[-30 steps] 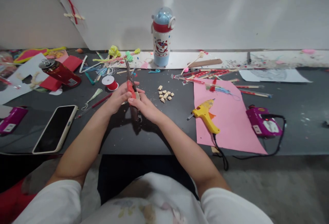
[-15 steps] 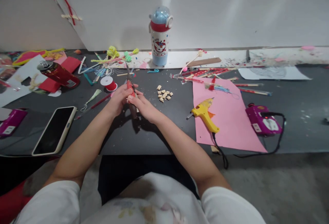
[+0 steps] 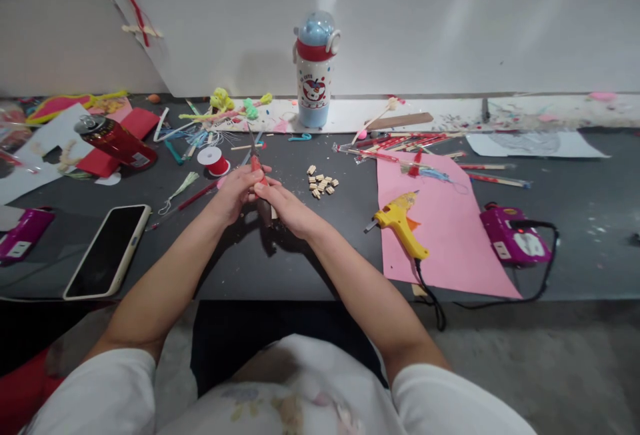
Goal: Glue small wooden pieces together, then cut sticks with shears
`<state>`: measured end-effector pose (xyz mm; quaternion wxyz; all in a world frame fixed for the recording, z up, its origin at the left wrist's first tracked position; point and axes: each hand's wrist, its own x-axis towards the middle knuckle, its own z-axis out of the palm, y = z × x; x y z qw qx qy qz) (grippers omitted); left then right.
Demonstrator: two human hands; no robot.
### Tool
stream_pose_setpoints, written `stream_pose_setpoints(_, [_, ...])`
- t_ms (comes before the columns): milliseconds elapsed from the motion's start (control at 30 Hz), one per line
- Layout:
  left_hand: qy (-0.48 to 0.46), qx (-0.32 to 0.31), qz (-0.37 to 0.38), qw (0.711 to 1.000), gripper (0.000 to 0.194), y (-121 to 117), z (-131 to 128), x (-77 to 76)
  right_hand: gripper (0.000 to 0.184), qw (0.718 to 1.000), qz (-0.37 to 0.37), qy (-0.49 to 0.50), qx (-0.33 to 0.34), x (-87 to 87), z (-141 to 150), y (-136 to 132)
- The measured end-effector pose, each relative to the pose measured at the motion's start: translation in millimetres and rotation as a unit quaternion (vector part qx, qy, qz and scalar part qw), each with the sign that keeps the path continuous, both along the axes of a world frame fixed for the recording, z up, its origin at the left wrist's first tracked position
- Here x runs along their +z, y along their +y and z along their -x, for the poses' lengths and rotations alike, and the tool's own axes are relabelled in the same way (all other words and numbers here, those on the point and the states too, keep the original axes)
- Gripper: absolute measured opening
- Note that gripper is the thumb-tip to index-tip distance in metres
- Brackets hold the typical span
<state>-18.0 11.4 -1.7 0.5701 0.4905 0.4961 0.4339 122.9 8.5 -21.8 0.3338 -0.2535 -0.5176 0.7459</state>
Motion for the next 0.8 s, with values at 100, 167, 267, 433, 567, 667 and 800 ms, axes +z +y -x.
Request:
stream_pose_setpoints(100, [0.006, -0.002, 0.023, 1.0, 0.052, 3.2, 2.4, 1.5, 0.036, 0.999, 0.018, 0.036, -0.008, 3.5, -0.6, 0.4])
stream_pose_setpoints(167, [-0.009, 0.016, 0.017, 1.0, 0.056, 6.8, 6.8, 2.1, 0.036, 0.999, 0.027, 0.037, 0.007, 4.1, -1.9, 0.5])
stream_pose_setpoints(267, [-0.04, 0.099, -0.016, 0.994, 0.055, 15.1, 18.3, 0.9, 0.036, 0.998, 0.048, 0.027, 0.016, 4.3, -3.6, -0.8])
stream_pose_setpoints(433, [0.051, 0.206, -0.184, 0.96, 0.039, 25.8, 39.1, -1.9, 0.04, 0.997, 0.077, 0.013, 0.015, 11.1, -2.0, -4.9])
stream_pose_setpoints(567, [0.216, 0.199, -0.29, 0.911, 0.029, 21.2, 44.9, 1.0, 0.034, 0.993, 0.12, 0.009, -0.012, 18.0, -0.5, -5.7])
stream_pose_setpoints(667, [0.31, 0.209, -0.324, 0.869, 0.024, 15.8, 45.3, 4.1, 0.03, 0.991, 0.136, -0.005, -0.007, 17.3, -0.5, -4.2])
stream_pose_setpoints(800, [0.371, 0.215, -0.341, 0.837, 0.021, 13.8, 47.4, 4.6, 0.026, 0.99, 0.139, -0.005, 0.002, 10.7, -0.2, -2.6])
